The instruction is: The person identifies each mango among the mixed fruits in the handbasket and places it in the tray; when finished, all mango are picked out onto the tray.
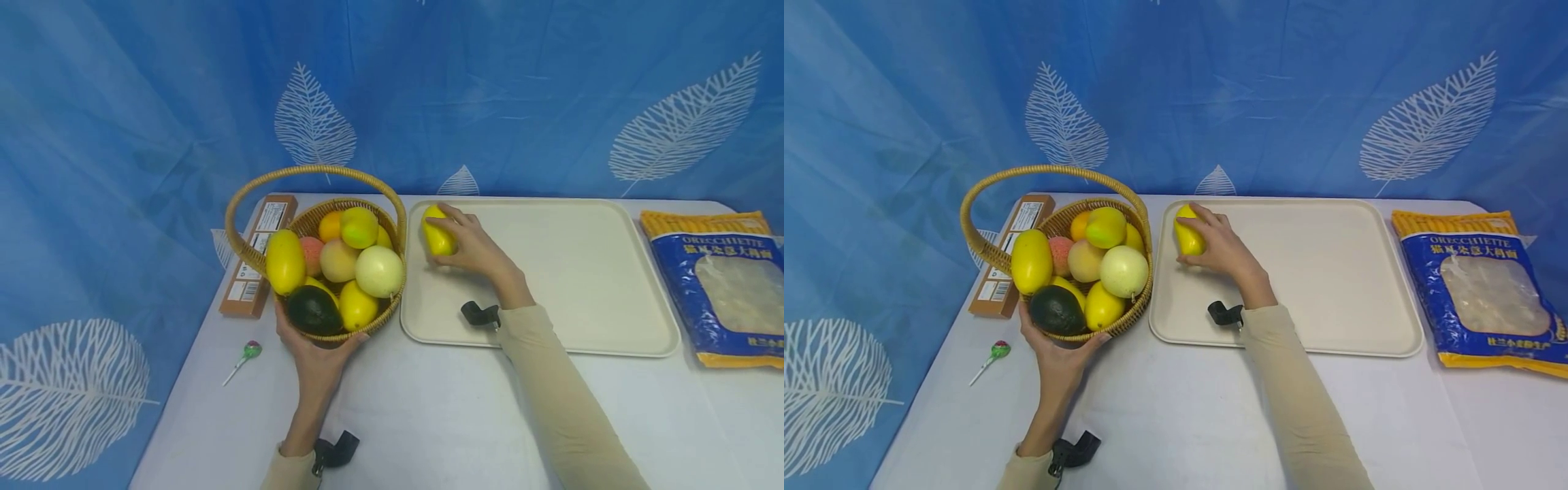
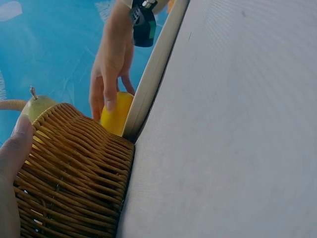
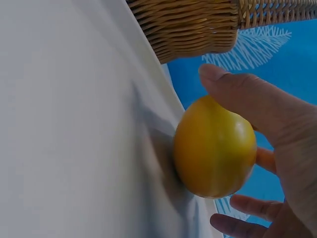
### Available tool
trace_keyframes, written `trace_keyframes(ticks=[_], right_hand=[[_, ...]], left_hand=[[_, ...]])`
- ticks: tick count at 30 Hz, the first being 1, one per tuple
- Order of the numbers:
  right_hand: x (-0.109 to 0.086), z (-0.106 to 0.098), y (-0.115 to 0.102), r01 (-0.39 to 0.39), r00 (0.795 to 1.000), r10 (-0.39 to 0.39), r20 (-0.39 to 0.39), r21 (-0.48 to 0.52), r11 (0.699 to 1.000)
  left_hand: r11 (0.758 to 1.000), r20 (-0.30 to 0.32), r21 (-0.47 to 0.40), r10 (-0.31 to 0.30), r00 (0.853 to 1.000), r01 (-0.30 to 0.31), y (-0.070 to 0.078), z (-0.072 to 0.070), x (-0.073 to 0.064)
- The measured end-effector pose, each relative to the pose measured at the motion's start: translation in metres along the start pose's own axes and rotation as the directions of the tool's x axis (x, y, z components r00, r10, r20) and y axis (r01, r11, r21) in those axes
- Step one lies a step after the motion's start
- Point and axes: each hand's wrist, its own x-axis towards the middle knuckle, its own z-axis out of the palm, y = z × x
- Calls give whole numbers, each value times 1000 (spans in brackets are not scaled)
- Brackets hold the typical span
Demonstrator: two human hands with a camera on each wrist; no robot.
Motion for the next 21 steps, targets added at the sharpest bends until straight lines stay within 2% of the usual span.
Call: trace_keyframes(ticks=[3,5,7,10,13,15,17,19,21], right_hand=[[0,-5,-5,20,999,-20,-27,-7,1000],[-1,-11,-11,54,995,-55,-87,-11,998],[-2,-20,-22,108,978,-107,-179,-3,994],[-6,-32,-44,231,924,-207,-323,39,972],[-12,-40,-73,390,856,-326,-401,87,917],[-15,-40,-92,485,818,-407,-407,106,868],[-17,-35,-109,550,792,-475,-383,111,828],[-16,-27,-121,577,787,-517,-337,104,810],[-14,-17,-129,578,796,-535,-284,90,811]], left_hand=[[1000,0,0,-1,1000,1,0,-1,0],[1000,-1,3,-2,1000,2,0,-1,-1],[1000,0,6,-3,1000,3,0,-1,-1],[1000,-2,8,-6,1000,6,0,-2,-1],[1000,-4,19,-8,1000,8,0,-3,-1],[1000,-5,22,-3,1000,3,0,-3,0],[1000,0,28,0,1000,0,0,-4,0],[1000,7,28,9,1000,-10,0,-4,0],[1000,13,26,17,1000,-17,-1,-4,0]])
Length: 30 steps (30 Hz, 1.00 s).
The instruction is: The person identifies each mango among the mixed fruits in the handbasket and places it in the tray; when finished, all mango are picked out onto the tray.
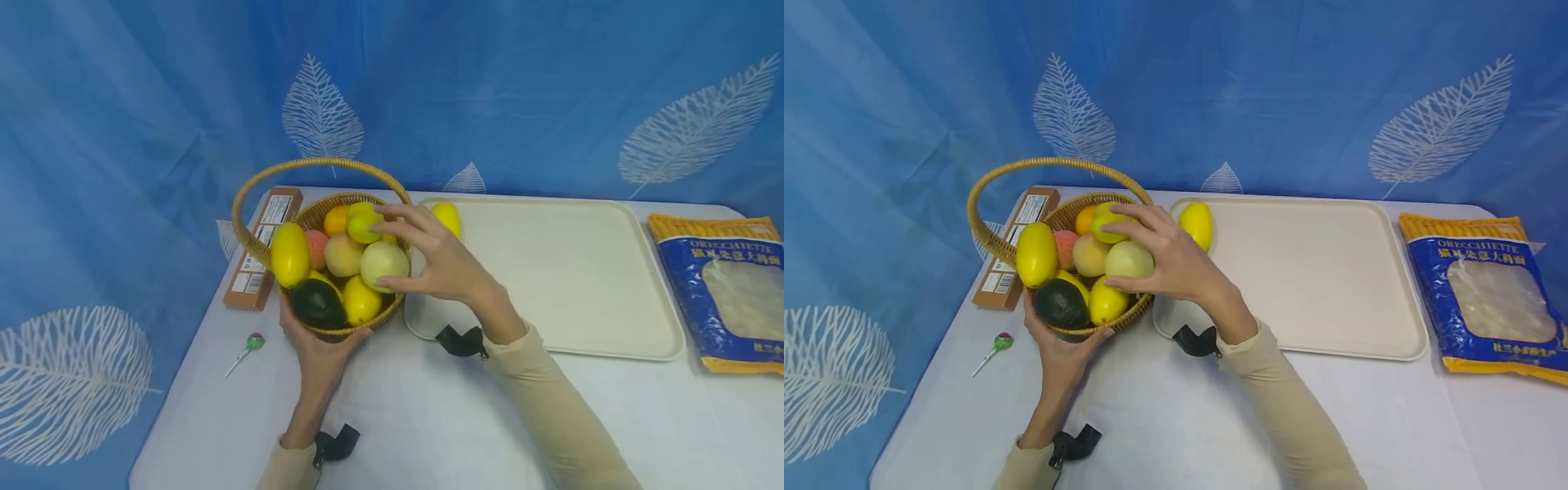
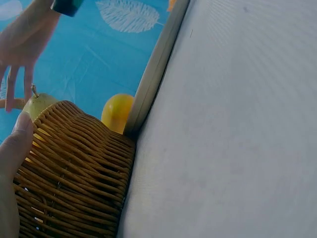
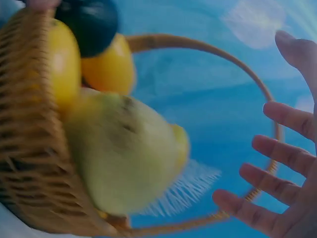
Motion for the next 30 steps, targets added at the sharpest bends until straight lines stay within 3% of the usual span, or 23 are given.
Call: trace_keyframes(ticks=[7,16,21,30], right_hand=[[11,28,8,-62,987,75,142,-92,994],[25,45,25,-158,942,190,277,-132,979],[29,46,30,-151,950,176,257,-113,982],[23,43,19,-44,995,47,92,-45,998]], left_hand=[[1000,5,6,-22,1000,22,0,1,0],[998,4,39,-42,999,42,3,0,-1],[999,9,35,-31,999,30,4,-1,0],[998,12,44,-41,999,41,5,-2,0]])
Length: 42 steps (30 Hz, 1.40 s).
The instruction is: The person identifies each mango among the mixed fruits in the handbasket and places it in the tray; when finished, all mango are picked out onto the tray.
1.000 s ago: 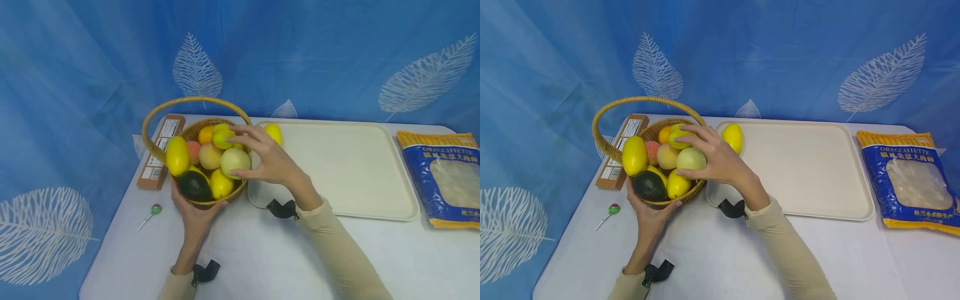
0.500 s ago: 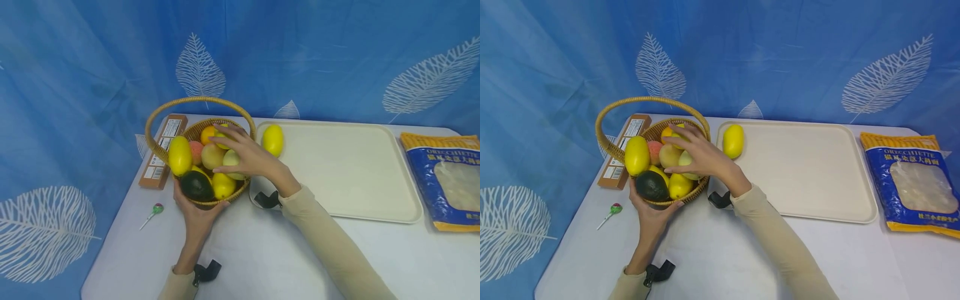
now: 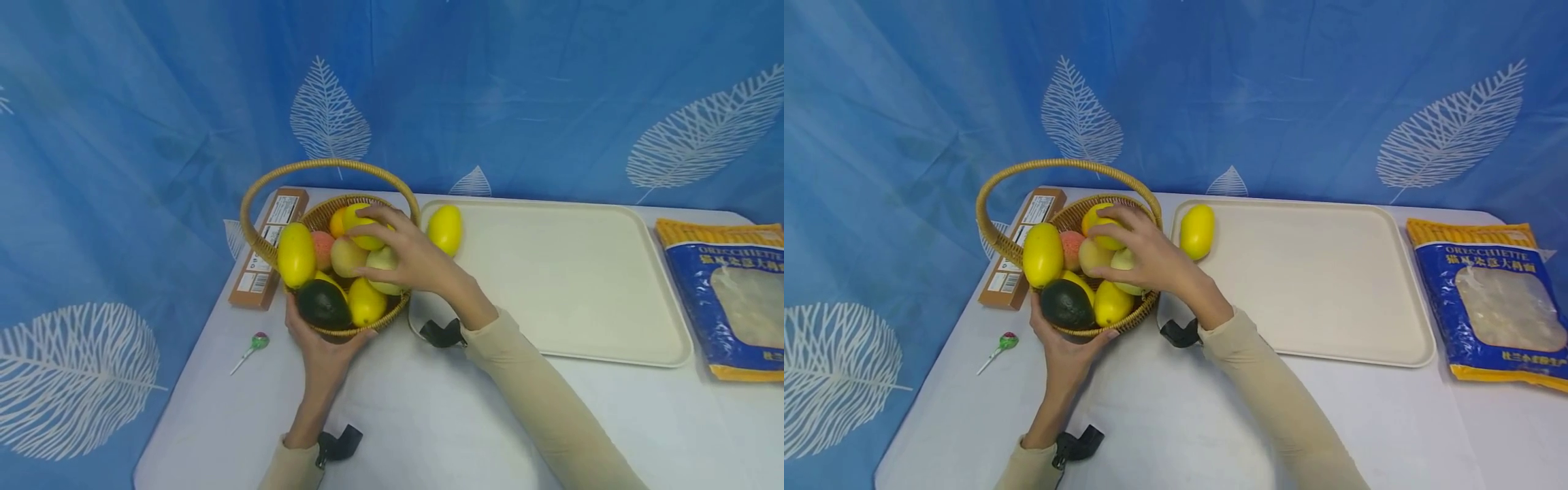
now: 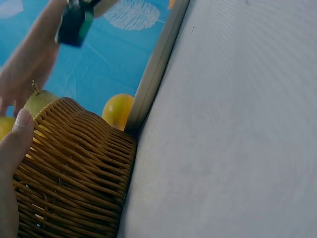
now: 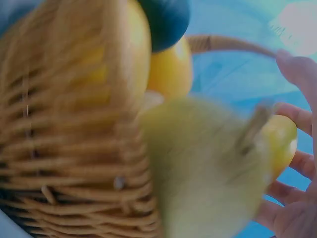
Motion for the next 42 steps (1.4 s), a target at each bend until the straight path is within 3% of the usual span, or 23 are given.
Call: trace_keyframes(ticks=[4,10,19,33,37,42], right_hand=[[-10,-7,-15,90,995,-90,-50,0,996],[-19,-17,-30,151,988,-151,-30,-9,988],[-23,-16,-32,138,990,-138,26,-32,990],[-25,-20,-29,74,989,-75,127,13,997],[-24,-26,-32,92,992,-94,85,24,995],[-25,-47,-38,164,984,-159,-77,63,985]], left_hand=[[1000,7,-8,20,1000,-20,-1,0,1],[999,6,-8,31,1000,-31,0,1,2],[998,-8,22,60,998,-60,-40,6,3],[996,-11,19,92,996,-91,-43,2,4],[996,-17,26,85,996,-84,-43,2,3],[998,-21,39,42,999,-41,-39,3,2]])
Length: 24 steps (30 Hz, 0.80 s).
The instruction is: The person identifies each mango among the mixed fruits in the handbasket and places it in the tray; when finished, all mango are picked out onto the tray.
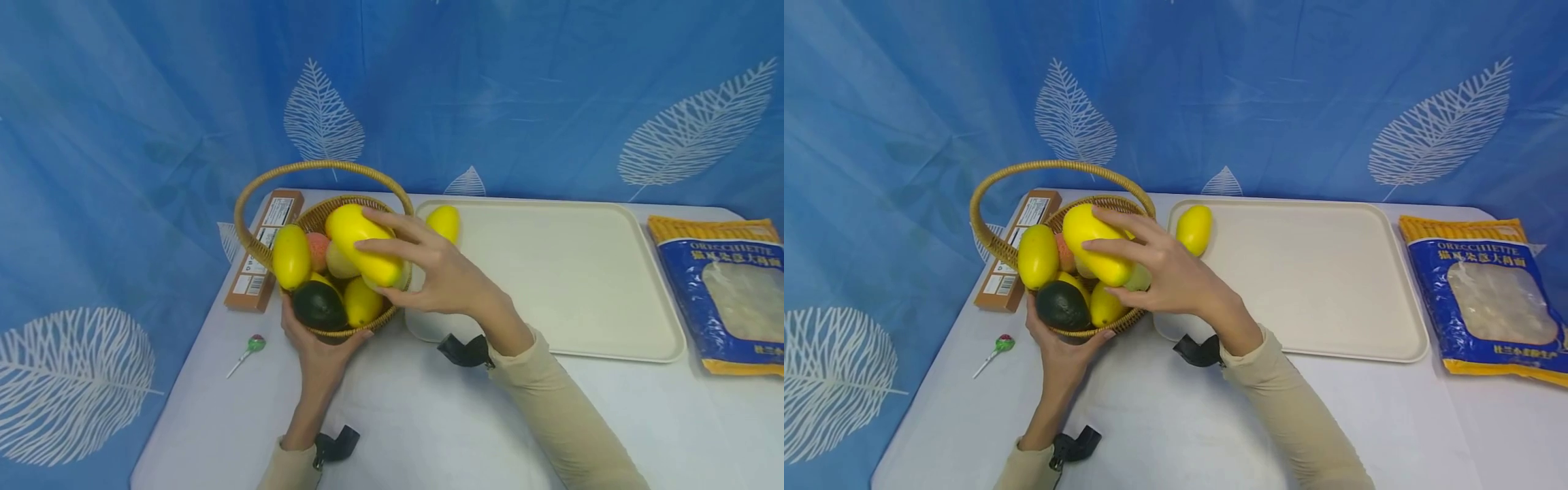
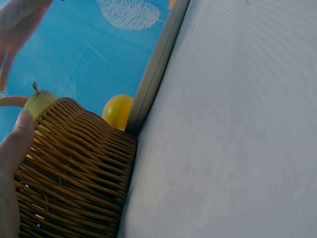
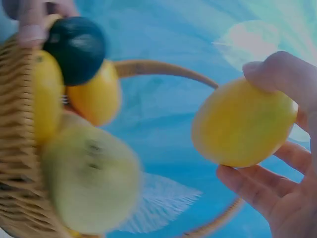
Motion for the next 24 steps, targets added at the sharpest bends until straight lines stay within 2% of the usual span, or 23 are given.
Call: trace_keyframes(ticks=[3,6,9,13,19,21,24], right_hand=[[0,-17,-1,37,994,-36,-103,0,999],[-3,-36,0,28,984,-32,-176,-20,999],[-9,-52,5,-16,971,8,-238,-28,999],[-21,-68,18,-82,952,62,-300,-55,995],[-38,-78,47,-199,936,154,-318,-113,973],[-45,-78,58,-261,929,214,-302,-123,957],[-59,-74,79,-372,909,332,-254,-128,920]], left_hand=[[1000,-4,-12,-20,1000,20,10,0,0],[999,-1,-28,-35,999,35,26,-1,0],[999,1,-39,-37,999,37,38,-2,-1],[999,-6,-43,-20,1000,20,41,-2,-1],[999,-8,-41,-12,1000,12,39,-1,-1],[999,-7,-40,-14,1000,14,39,-1,-2],[999,-5,-37,-17,1000,17,40,-1,-2]])
